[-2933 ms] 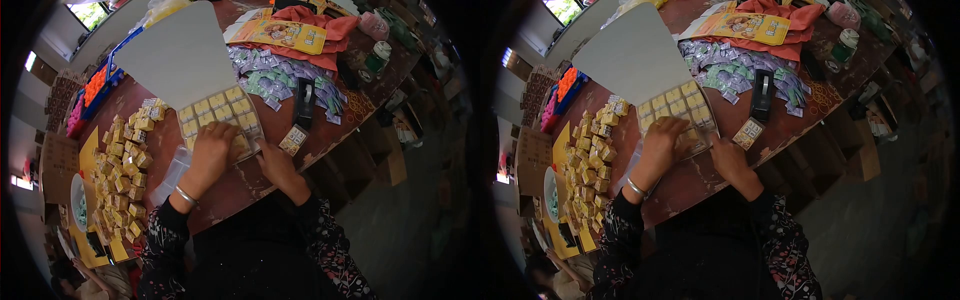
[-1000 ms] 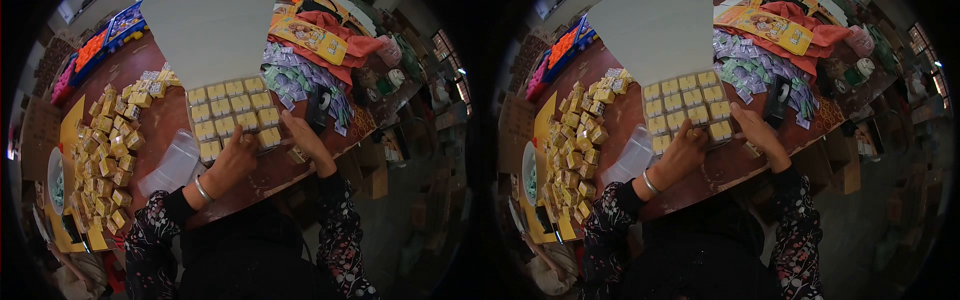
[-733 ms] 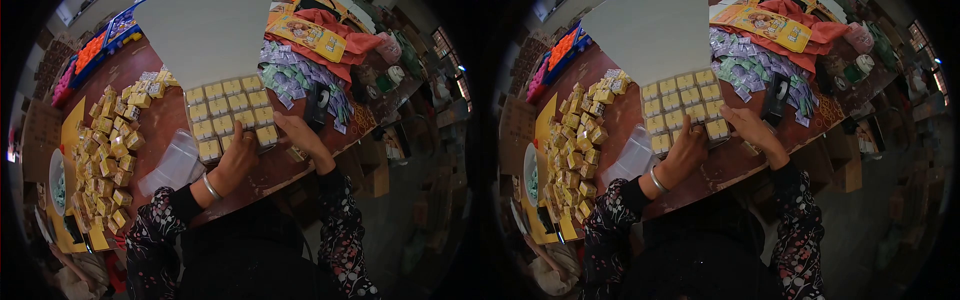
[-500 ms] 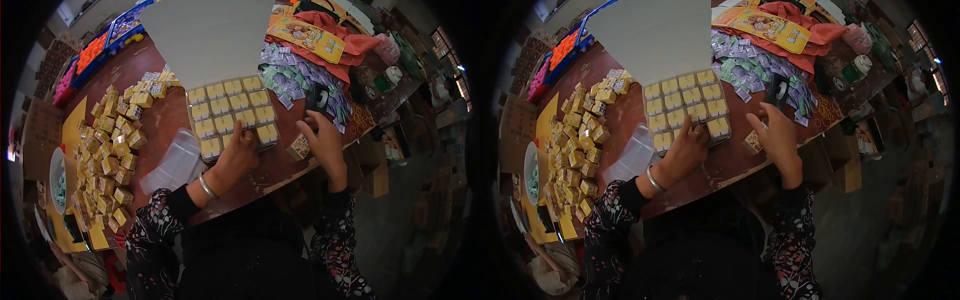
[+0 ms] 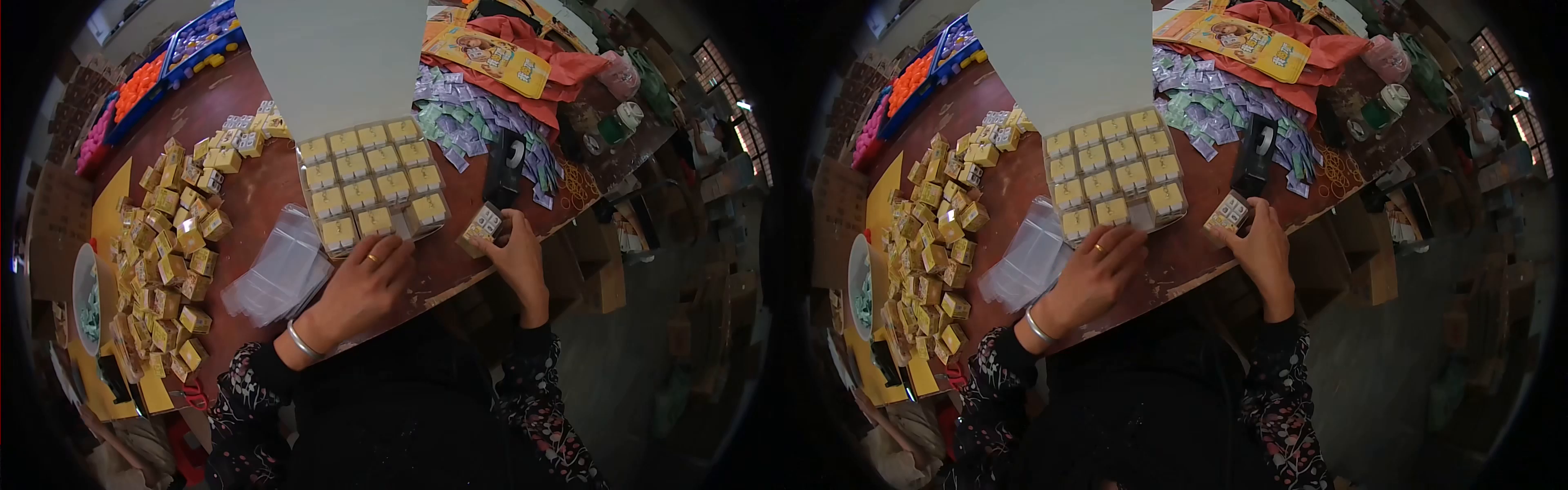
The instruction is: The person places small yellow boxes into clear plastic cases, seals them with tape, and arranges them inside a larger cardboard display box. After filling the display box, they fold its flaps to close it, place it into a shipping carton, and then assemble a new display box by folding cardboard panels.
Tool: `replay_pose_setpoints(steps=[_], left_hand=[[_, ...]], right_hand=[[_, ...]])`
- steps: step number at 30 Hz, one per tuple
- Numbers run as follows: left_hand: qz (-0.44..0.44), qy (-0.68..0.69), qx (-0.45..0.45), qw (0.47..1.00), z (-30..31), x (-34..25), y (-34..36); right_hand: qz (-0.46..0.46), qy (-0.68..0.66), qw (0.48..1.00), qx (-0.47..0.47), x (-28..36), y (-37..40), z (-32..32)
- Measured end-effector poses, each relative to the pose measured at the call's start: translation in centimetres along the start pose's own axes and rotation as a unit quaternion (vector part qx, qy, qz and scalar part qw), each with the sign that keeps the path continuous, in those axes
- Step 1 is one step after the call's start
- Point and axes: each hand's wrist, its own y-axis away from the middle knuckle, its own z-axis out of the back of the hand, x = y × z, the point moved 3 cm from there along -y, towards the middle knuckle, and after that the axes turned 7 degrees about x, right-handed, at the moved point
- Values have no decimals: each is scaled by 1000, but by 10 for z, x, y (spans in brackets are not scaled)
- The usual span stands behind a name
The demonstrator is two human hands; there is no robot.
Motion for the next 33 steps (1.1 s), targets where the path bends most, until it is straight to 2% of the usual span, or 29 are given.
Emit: replay_pose_setpoints(steps=[3,6,8,11,12,14,15,18,20,26,33], left_hand=[[103,225,31,968,-31,-28,6],[141,315,74,936,-60,-46,2],[117,289,73,947,-72,-54,0],[96,265,46,958,-65,-57,7],[92,259,32,961,-59,-56,11],[67,149,-21,986,-41,-36,13],[50,94,-47,993,-30,-23,12],[58,-31,-83,994,-9,7,1],[74,-84,-68,991,-13,23,0],[102,-79,-42,991,-21,29,10],[114,-67,-40,990,-24,30,11]], right_hand=[[-4,-135,990,41,4,4,-7],[29,-204,976,76,1,11,-20],[52,-264,958,100,-1,15,-23],[56,-393,905,155,0,24,-5],[89,-416,893,146,18,26,10],[145,-466,864,124,50,35,35],[209,-467,851,118,54,33,39],[252,-500,821,108,71,9,35],[279,-490,815,134,72,-14,27],[285,-454,817,210,76,-46,5],[309,-290,882,205,104,-42,24]])
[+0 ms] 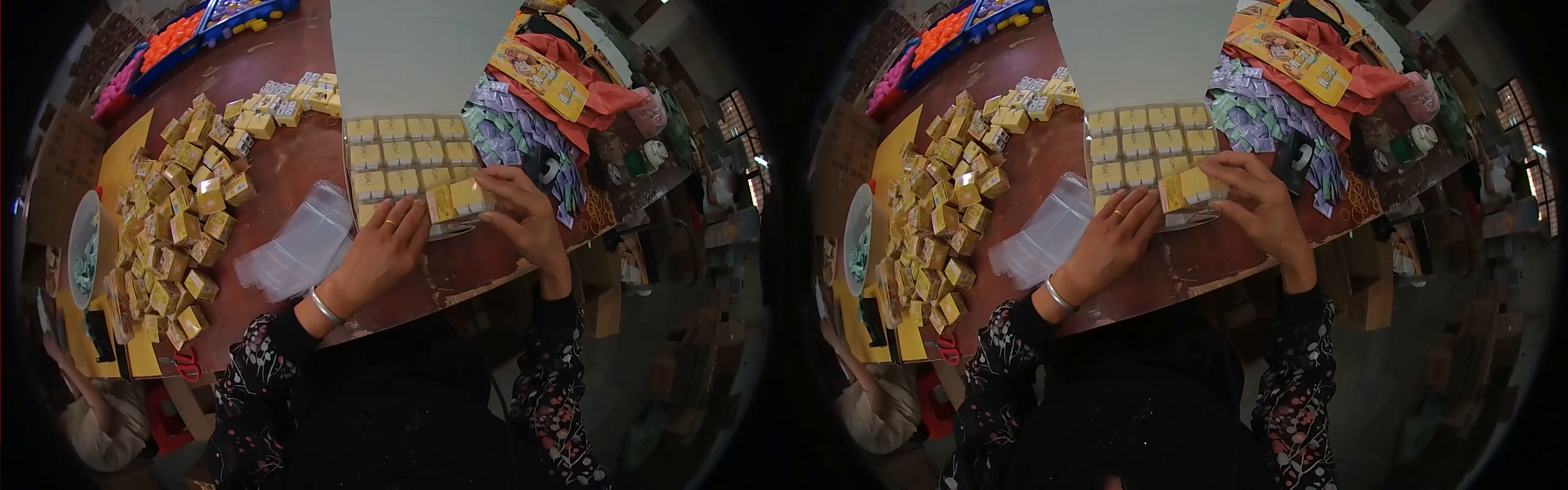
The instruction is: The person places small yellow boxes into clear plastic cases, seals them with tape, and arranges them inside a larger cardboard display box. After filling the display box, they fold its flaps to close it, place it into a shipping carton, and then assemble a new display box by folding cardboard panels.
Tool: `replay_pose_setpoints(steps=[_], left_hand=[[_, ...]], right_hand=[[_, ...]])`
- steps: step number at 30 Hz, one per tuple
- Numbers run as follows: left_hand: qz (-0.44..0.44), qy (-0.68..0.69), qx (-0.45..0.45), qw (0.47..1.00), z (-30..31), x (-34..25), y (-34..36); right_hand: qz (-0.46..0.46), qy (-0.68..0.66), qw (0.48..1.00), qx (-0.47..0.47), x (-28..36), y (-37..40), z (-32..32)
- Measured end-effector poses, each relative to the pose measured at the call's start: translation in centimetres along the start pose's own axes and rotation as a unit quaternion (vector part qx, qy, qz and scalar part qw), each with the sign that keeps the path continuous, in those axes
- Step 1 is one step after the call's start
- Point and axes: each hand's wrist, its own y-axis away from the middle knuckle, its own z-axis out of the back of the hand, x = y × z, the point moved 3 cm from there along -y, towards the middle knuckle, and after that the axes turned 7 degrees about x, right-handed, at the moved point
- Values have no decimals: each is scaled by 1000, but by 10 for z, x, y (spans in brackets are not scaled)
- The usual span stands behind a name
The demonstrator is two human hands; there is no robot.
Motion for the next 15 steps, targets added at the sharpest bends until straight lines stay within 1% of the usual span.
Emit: replay_pose_setpoints(steps=[2,5,9,14,15], left_hand=[[12,21,5,1000,0,2,0],[16,36,-9,999,0,6,3],[16,40,-25,999,1,9,5],[22,40,-30,999,2,7,4],[26,40,-28,999,3,6,4]], right_hand=[[-1,108,994,20,14,-4,1],[43,156,986,39,18,-9,-1],[65,224,971,53,20,-11,-1],[71,283,953,81,9,-19,-19],[88,301,947,65,8,-20,-24]])
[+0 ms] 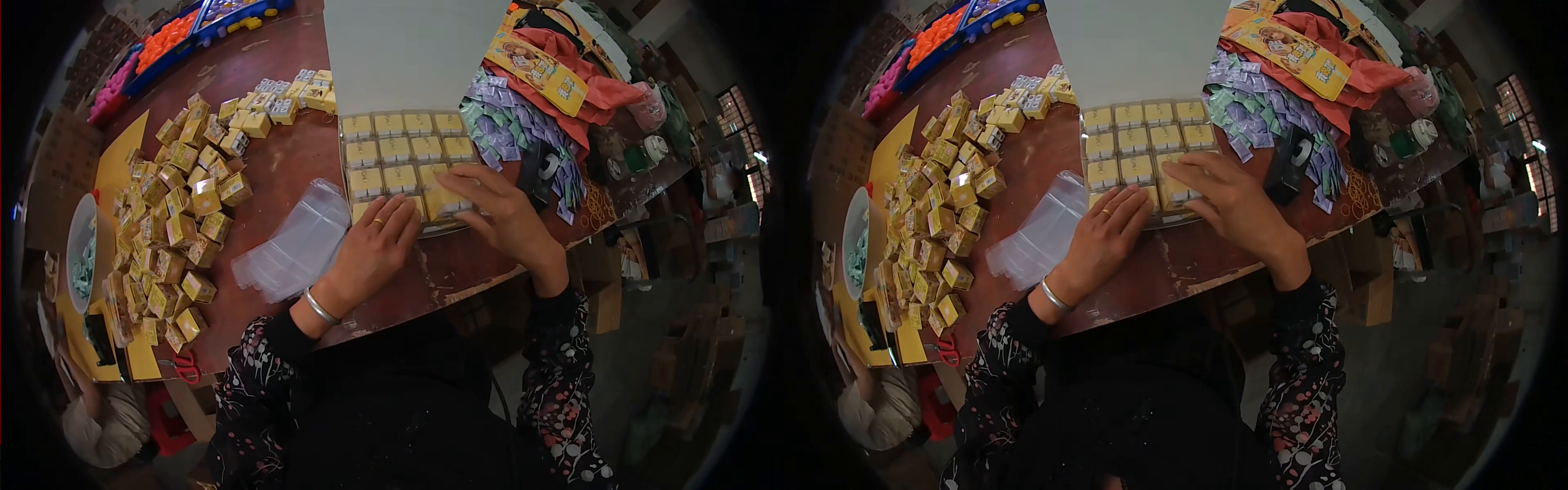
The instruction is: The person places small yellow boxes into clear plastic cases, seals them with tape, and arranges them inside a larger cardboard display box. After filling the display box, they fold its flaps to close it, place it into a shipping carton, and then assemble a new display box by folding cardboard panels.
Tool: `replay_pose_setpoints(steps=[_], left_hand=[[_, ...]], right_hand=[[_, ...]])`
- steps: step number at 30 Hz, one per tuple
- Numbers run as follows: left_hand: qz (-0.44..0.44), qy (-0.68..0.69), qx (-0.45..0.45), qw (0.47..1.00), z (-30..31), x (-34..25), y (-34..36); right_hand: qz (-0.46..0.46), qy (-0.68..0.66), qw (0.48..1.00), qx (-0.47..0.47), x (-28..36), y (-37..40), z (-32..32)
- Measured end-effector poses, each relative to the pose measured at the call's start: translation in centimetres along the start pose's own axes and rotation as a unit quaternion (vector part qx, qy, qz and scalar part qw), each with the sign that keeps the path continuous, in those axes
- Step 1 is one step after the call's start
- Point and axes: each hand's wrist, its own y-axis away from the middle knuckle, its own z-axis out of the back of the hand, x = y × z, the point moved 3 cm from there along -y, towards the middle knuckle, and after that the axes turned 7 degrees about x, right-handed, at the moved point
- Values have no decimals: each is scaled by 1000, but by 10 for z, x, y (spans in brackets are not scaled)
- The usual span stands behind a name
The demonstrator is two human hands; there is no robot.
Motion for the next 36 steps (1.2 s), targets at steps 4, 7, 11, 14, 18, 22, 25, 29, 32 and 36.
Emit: replay_pose_setpoints(steps=[4,7,11,14,18,22,25,29,32,36], left_hand=[[9,3,-4,1000,2,-1,0],[20,25,-8,999,1,-1,-1],[49,-3,-22,999,-1,-3,-5],[63,-1,-11,998,-10,-1,-4],[65,14,-1,998,-12,1,-10],[57,15,-24,998,-17,-4,-15],[55,-9,-24,998,-19,-6,-14],[49,-48,8,998,-20,-14,-15],[57,-58,29,996,-21,-16,-15],[75,-75,45,993,-11,-8,-8]], right_hand=[[13,63,997,-39,5,2,-13],[33,114,990,-79,5,5,-22],[23,94,987,-127,-6,14,-30],[1,92,986,-135,-26,25,-33],[11,203,974,-102,-16,24,-23],[-10,203,973,-108,-8,22,-36],[-10,218,969,-113,-7,22,-42],[-11,235,967,-96,-2,17,-41],[-22,276,957,-93,5,12,-47],[-6,231,967,-108,-2,15,-55]])
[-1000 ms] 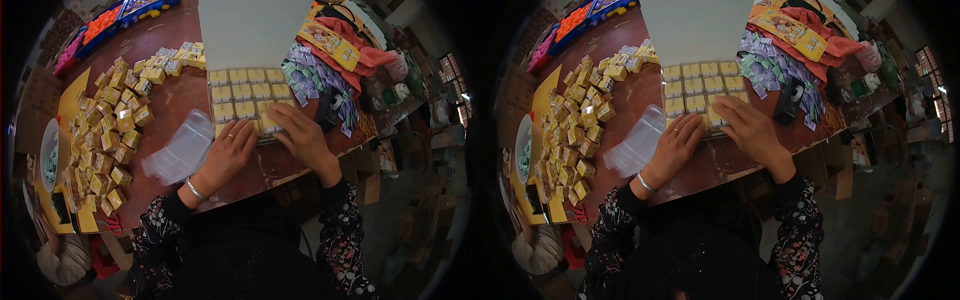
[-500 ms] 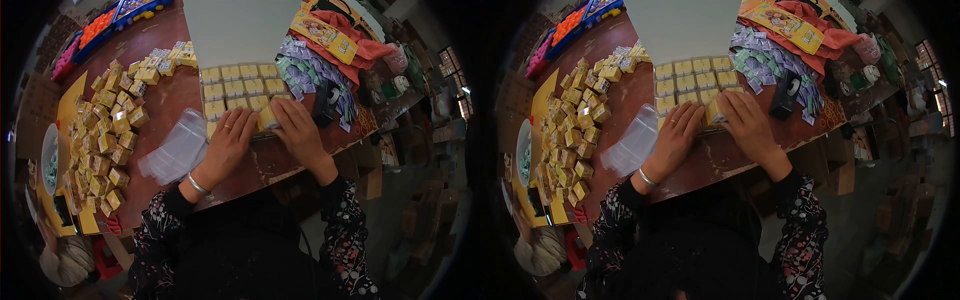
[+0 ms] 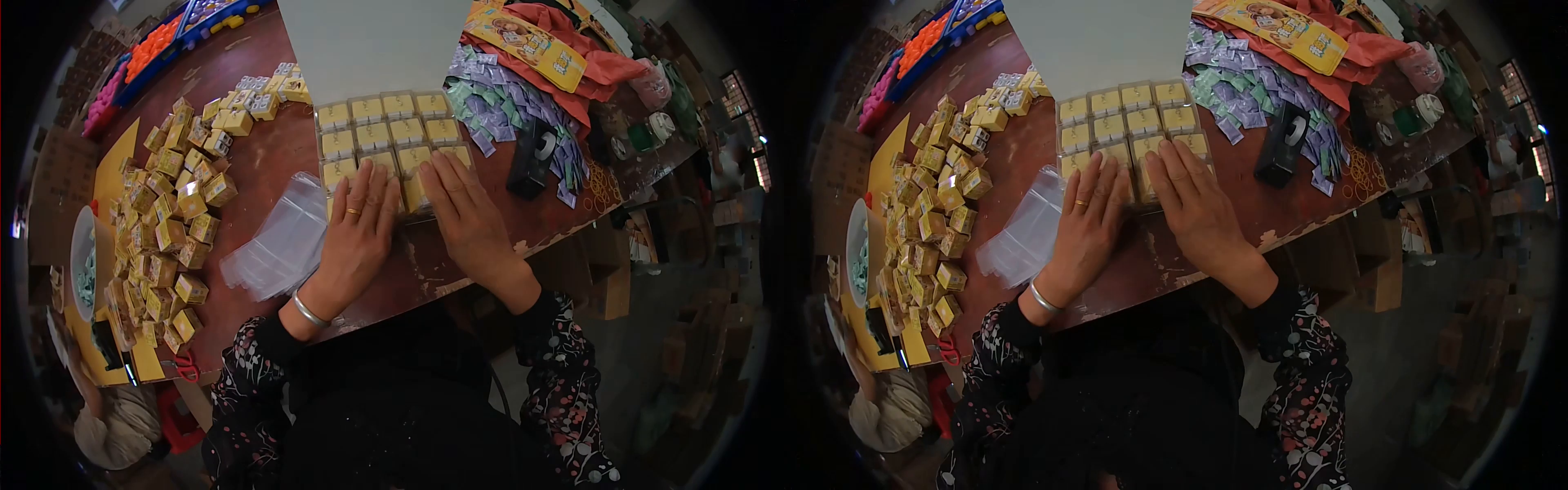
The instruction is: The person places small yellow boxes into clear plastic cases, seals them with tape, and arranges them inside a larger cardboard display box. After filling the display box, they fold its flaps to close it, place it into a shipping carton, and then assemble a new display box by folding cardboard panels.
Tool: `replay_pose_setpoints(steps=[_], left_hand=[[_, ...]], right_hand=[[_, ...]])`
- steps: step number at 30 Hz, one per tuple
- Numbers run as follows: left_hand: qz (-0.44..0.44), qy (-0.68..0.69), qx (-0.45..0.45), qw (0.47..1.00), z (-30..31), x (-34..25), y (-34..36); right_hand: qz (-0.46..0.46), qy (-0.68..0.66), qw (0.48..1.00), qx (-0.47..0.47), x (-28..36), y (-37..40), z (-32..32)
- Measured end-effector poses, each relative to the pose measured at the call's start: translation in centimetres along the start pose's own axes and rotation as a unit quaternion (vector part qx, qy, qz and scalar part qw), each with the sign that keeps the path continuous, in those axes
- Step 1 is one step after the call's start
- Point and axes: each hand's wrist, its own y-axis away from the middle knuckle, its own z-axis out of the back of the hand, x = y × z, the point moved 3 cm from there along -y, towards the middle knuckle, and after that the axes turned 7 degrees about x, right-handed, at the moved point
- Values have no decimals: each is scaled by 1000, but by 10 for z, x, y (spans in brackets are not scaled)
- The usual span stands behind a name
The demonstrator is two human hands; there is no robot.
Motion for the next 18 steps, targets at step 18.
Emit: replay_pose_setpoints(steps=[18], left_hand=[[2,3,33,999,-6,6,-7]], right_hand=[[-55,-103,993,37,8,-1,-11]])
